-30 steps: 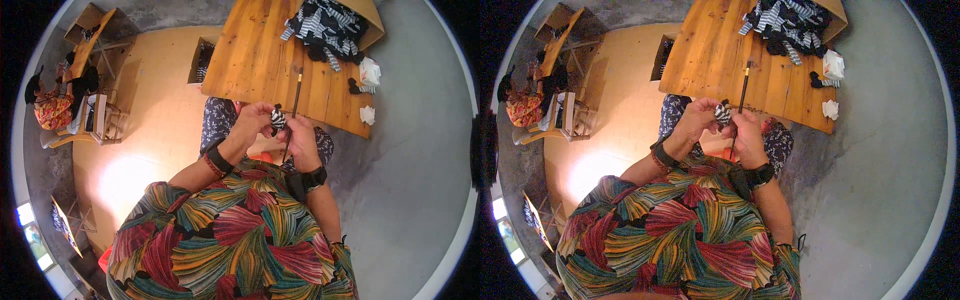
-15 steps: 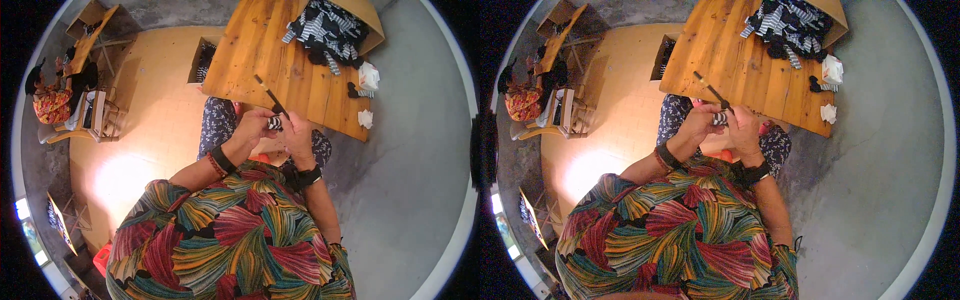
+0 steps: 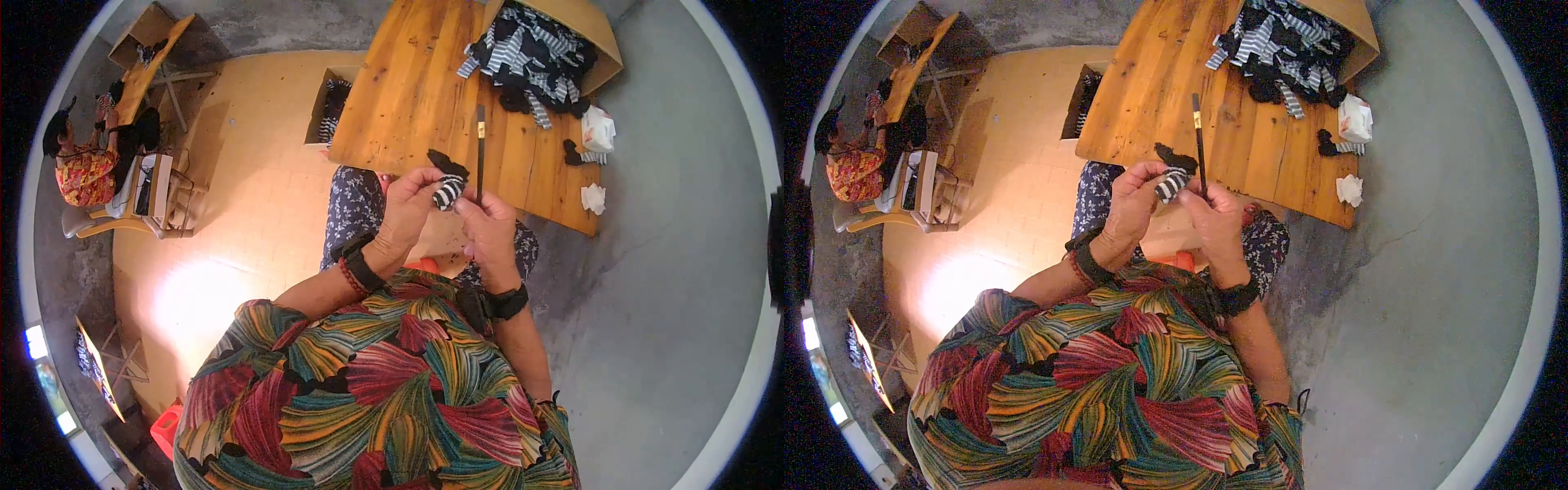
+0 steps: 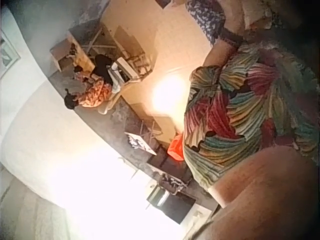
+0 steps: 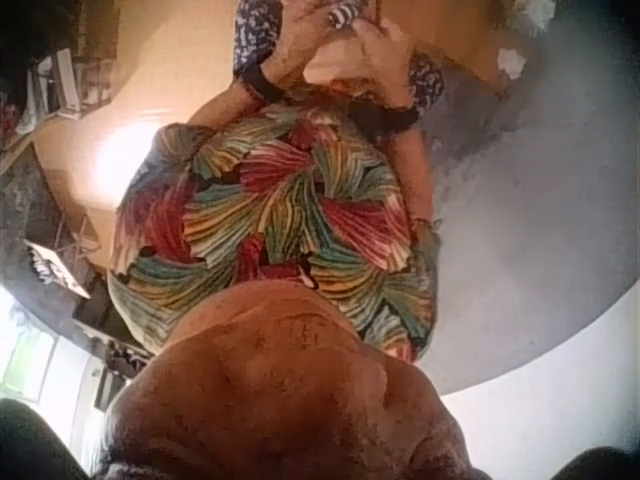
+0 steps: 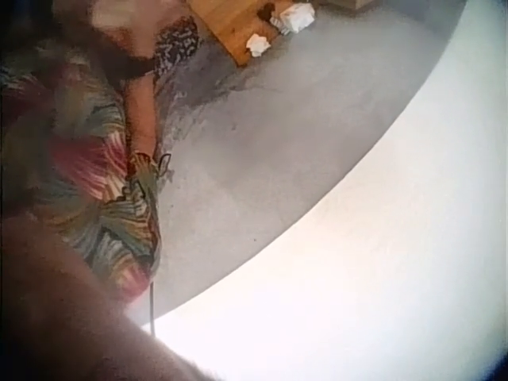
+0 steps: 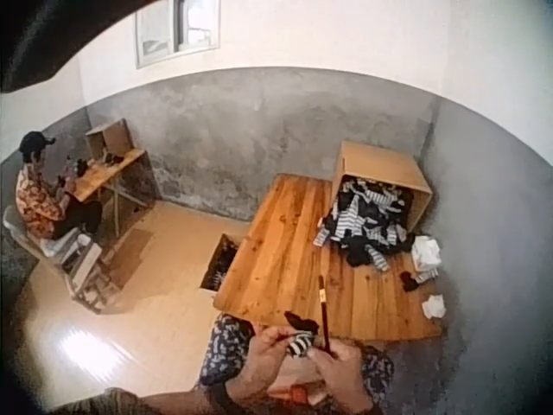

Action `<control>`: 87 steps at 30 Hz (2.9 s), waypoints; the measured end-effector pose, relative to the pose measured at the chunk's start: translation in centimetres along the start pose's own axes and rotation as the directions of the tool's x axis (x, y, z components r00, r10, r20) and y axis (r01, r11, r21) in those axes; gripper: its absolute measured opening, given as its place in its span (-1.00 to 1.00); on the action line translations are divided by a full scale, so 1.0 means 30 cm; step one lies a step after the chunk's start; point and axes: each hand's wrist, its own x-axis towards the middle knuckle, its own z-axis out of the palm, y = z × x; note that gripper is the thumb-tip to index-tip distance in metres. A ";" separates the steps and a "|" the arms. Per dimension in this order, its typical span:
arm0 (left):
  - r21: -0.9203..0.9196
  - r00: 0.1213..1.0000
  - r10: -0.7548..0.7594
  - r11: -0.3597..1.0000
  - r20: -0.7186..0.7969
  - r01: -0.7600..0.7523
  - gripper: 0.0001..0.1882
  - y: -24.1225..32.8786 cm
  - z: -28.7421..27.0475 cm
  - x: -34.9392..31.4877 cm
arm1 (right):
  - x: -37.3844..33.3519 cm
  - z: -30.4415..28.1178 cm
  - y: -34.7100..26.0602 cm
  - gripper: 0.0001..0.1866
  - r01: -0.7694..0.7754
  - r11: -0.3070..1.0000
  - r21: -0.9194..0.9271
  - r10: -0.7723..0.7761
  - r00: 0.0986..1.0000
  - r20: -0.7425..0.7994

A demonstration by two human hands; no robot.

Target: Turning small striped fabric tubes right-side out using a wooden stick in a textile workshop.

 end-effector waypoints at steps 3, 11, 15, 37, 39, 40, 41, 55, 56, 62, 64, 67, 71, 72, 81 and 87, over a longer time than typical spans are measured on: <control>0.001 0.997 0.009 1.000 0.071 -0.009 -0.88 -0.009 -0.008 0.006 | 0.010 -0.041 0.016 -0.94 -0.062 0.988 0.139 0.058 0.998 0.038; 0.192 0.971 0.116 0.969 0.210 -0.158 -0.85 0.010 -0.004 -0.013 | -0.005 -0.014 -0.006 -0.85 0.464 0.742 -0.484 -0.492 0.867 0.076; 0.367 0.931 0.228 0.871 0.284 -0.325 -0.79 0.001 -0.030 -0.005 | 0.011 -0.017 0.001 -0.86 0.572 0.620 -0.537 -0.582 0.794 0.174; -0.087 0.988 -0.048 0.994 0.149 0.061 -0.90 0.110 -0.024 0.007 | -0.014 -0.003 0.018 -0.91 0.392 0.851 -0.348 -0.432 0.901 -0.041; -0.025 0.986 -0.058 0.998 0.154 0.063 -0.88 0.117 -0.022 -0.009 | -0.017 0.004 -0.017 -0.88 0.356 0.853 -0.382 -0.382 0.924 0.010; 0.016 0.984 0.000 1.000 0.176 -0.003 -0.89 0.111 -0.017 -0.010 | -0.012 0.002 -0.013 -0.88 0.358 0.851 -0.385 -0.385 0.923 0.007; 0.054 0.978 0.058 0.996 0.201 -0.070 -0.89 0.107 -0.013 -0.012 | -0.005 0.000 -0.001 -0.88 0.397 0.815 -0.422 -0.401 0.912 0.085; -0.144 0.939 -0.173 0.964 0.298 0.224 -0.84 0.035 -0.037 0.014 | 0.006 -0.039 0.023 -0.87 -0.307 0.847 0.433 0.164 0.927 0.336; -0.072 0.965 -0.078 0.993 0.250 0.099 -0.81 0.052 -0.010 -0.006 | 0.008 -0.039 0.022 -0.87 -0.309 0.847 0.432 0.166 0.926 0.339; 0.244 0.903 0.143 0.935 0.405 -0.257 -0.66 0.081 0.011 0.001 | 0.046 -0.016 0.038 -0.88 -0.149 0.848 0.509 0.103 0.988 0.117; 0.187 0.904 0.146 0.953 0.403 -0.237 -0.64 0.147 0.037 -0.037 | 0.049 -0.012 0.041 -0.87 -0.113 0.870 0.480 0.107 0.993 0.039; -0.012 0.927 0.034 0.999 0.374 -0.032 -0.67 0.119 0.044 -0.028 | 0.045 0.034 0.023 -0.84 -0.076 0.903 0.423 0.063 0.997 0.044; -0.450 0.976 -0.083 0.877 0.202 0.168 -0.74 0.067 0.029 0.067 | 0.023 0.063 -0.028 -0.82 -0.147 0.971 0.190 0.106 0.972 0.207; -0.452 0.978 -0.073 0.878 0.194 0.155 -0.74 0.066 0.011 0.090 | 0.014 0.046 -0.033 -0.82 -0.147 0.972 0.186 0.105 0.970 0.219; -0.682 0.980 -0.130 0.703 0.153 0.200 -0.78 0.156 -0.086 0.160 | -0.025 -0.114 -0.068 -0.82 0.354 0.748 -0.561 -0.275 0.935 0.224; -0.665 0.980 -0.121 0.721 0.160 0.197 -0.79 0.177 -0.050 0.150 | -0.002 -0.094 -0.061 -0.81 0.316 0.685 -0.656 -0.238 0.949 0.209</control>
